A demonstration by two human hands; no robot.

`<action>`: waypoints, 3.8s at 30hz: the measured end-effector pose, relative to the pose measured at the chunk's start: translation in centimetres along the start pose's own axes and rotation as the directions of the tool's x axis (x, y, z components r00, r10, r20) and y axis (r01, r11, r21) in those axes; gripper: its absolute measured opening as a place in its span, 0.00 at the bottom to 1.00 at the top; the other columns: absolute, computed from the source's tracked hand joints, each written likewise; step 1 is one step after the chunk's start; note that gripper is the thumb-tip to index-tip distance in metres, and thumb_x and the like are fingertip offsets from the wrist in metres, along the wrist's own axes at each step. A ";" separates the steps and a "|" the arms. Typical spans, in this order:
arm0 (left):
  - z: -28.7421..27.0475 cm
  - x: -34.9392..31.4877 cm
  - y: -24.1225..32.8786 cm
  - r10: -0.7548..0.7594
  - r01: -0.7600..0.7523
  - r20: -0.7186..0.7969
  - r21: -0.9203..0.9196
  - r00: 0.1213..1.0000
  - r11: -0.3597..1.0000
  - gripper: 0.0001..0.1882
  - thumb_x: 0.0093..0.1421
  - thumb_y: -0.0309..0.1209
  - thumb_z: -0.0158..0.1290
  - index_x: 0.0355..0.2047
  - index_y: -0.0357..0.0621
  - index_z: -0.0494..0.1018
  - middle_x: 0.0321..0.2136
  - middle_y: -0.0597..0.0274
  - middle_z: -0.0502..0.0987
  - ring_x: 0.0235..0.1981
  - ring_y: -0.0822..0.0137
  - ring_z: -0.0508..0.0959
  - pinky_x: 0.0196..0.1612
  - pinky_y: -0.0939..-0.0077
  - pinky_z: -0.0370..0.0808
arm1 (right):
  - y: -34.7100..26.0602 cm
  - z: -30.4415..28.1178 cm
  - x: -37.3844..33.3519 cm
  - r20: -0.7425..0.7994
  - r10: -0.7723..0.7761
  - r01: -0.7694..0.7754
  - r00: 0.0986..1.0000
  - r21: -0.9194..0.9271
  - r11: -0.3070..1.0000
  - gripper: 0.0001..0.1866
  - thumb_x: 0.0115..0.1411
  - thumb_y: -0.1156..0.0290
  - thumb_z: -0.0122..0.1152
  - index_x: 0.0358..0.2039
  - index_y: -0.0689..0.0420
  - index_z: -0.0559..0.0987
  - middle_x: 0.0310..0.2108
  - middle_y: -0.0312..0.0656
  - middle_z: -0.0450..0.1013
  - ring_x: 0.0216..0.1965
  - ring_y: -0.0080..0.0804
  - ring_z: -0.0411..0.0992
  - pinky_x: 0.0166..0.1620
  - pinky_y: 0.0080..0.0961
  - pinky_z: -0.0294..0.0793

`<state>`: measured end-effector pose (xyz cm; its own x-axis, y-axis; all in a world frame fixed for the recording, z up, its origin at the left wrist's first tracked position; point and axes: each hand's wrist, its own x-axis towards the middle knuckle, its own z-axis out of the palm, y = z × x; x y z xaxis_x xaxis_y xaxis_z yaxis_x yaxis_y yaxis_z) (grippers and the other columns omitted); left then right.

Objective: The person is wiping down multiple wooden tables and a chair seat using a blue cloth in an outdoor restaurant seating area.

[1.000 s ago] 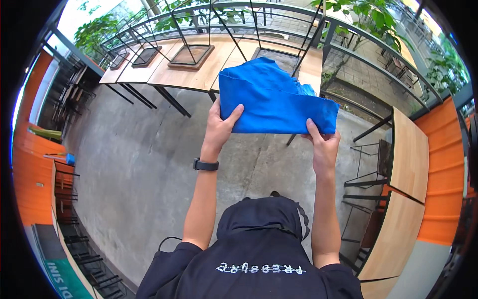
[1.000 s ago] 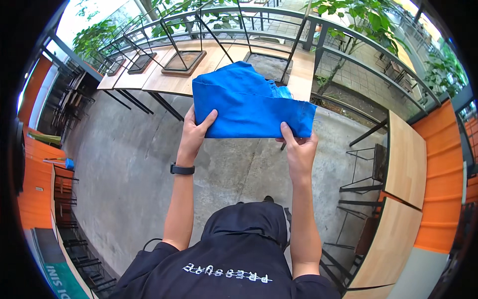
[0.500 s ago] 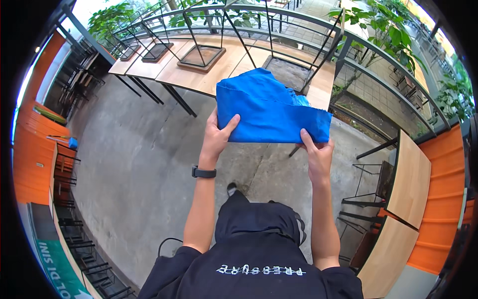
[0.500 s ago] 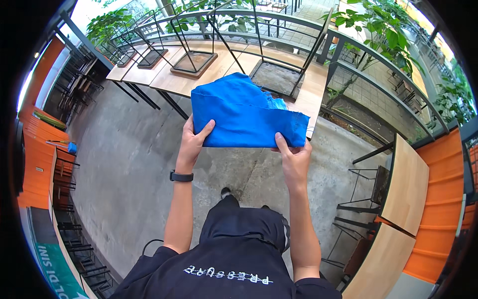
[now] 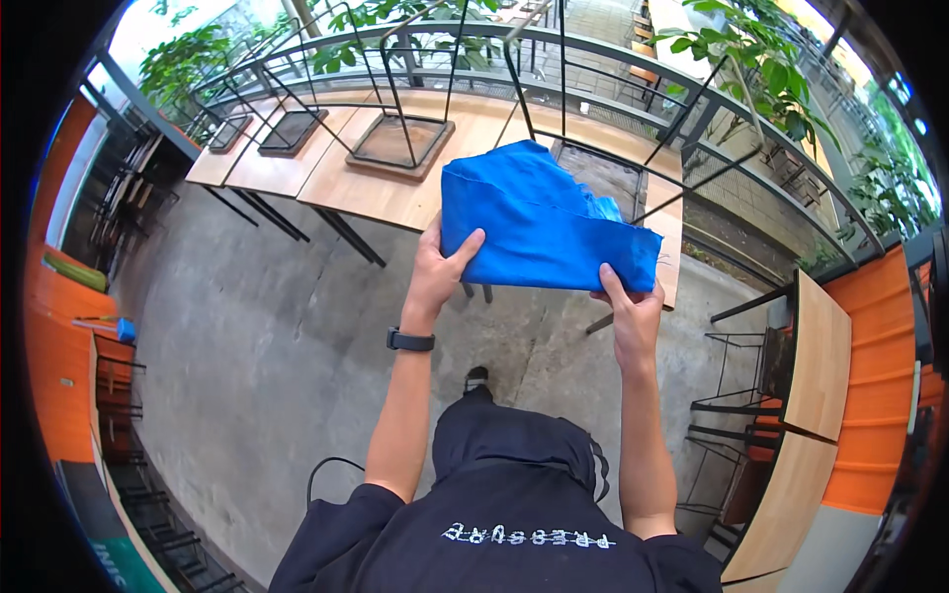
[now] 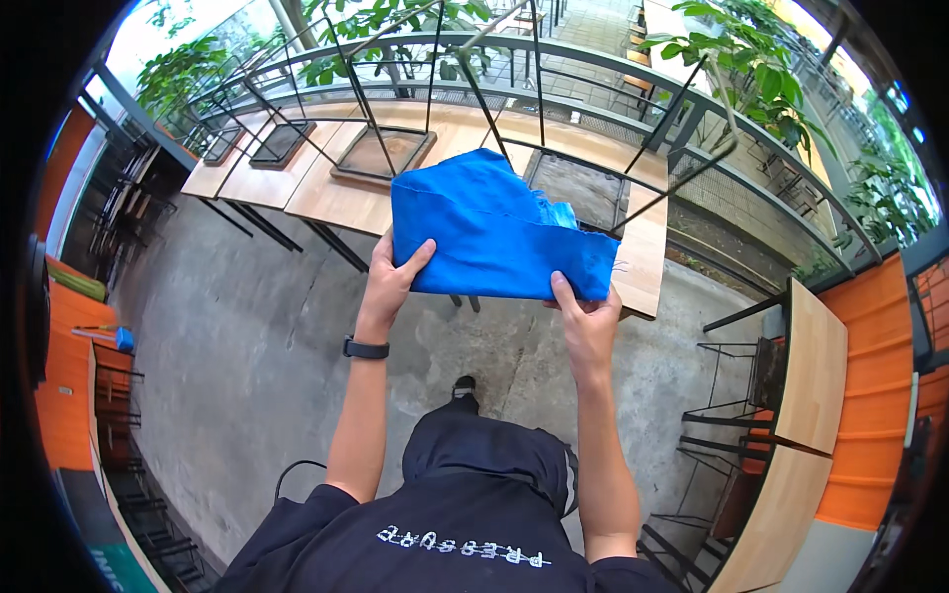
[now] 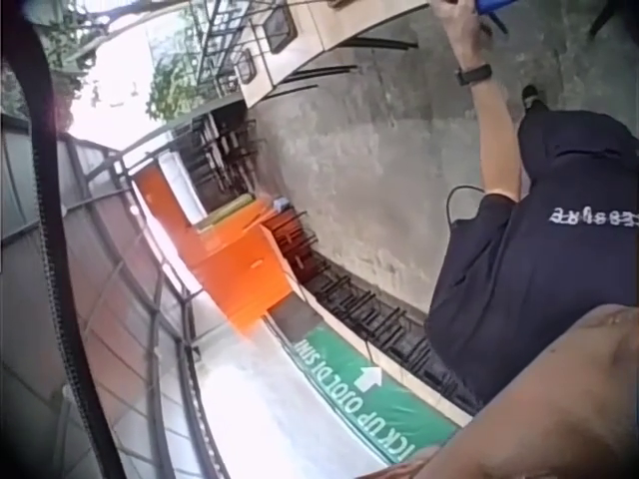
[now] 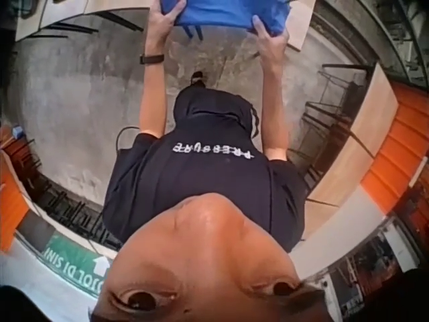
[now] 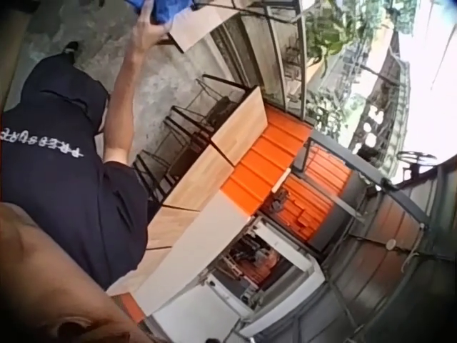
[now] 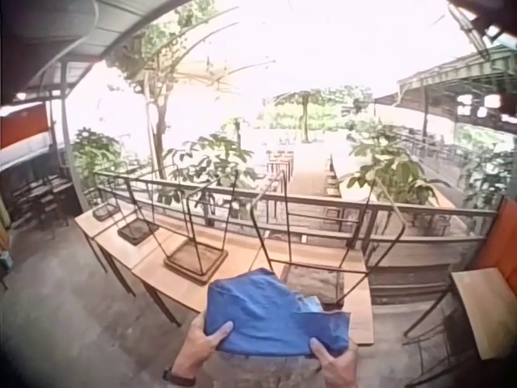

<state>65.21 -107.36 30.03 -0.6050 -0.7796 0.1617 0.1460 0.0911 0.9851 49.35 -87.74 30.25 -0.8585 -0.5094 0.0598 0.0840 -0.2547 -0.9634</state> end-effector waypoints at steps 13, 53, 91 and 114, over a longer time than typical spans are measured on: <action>-11.2 10.4 -4.5 -0.069 0.074 0.073 -0.073 0.995 0.995 0.30 0.59 0.34 0.63 0.58 0.34 0.67 0.49 0.53 0.76 0.47 0.66 0.76 0.51 0.72 0.75 | 5.9 12.4 3.3 -0.109 0.032 -0.045 0.994 -0.118 0.992 0.11 0.56 0.77 0.69 0.40 0.63 0.79 0.36 0.37 0.78 0.34 0.24 0.77 0.37 0.24 0.81; -13.5 23.8 -31.2 0.123 -0.098 0.020 0.732 0.992 0.674 0.20 0.52 0.28 0.62 0.46 0.39 0.74 0.39 0.48 0.79 0.43 0.46 0.78 0.46 0.62 0.76 | 31.1 12.5 16.4 -0.210 -0.024 -0.174 0.977 -0.863 0.474 0.28 0.46 0.63 0.76 0.45 0.62 0.77 0.38 0.53 0.79 0.36 0.44 0.79 0.43 0.35 0.77; 8.4 21.9 -19.6 -0.036 -0.057 0.220 0.404 0.975 0.913 0.17 0.71 0.41 0.47 0.45 0.38 0.72 0.37 0.61 0.79 0.36 0.73 0.75 0.39 0.76 0.72 | 20.6 -14.6 25.5 -0.015 -0.144 0.108 0.989 -0.588 0.802 0.17 0.70 0.66 0.49 0.28 0.63 0.75 0.24 0.44 0.75 0.29 0.30 0.74 0.37 0.27 0.71; 9.1 13.5 -25.6 0.183 -0.254 0.248 0.296 0.951 0.921 0.10 0.71 0.31 0.44 0.39 0.37 0.71 0.30 0.54 0.77 0.32 0.62 0.76 0.38 0.70 0.72 | 23.8 -16.4 14.1 -0.047 -0.124 0.087 0.991 -0.482 0.872 0.10 0.69 0.68 0.54 0.34 0.61 0.72 0.23 0.35 0.72 0.26 0.22 0.71 0.32 0.21 0.70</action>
<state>46.21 -114.54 7.54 -0.7433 -0.5711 0.3483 0.0562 0.4656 0.8832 30.95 -87.48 3.88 -0.8849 -0.4349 0.1670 -0.2451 0.1299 -0.9607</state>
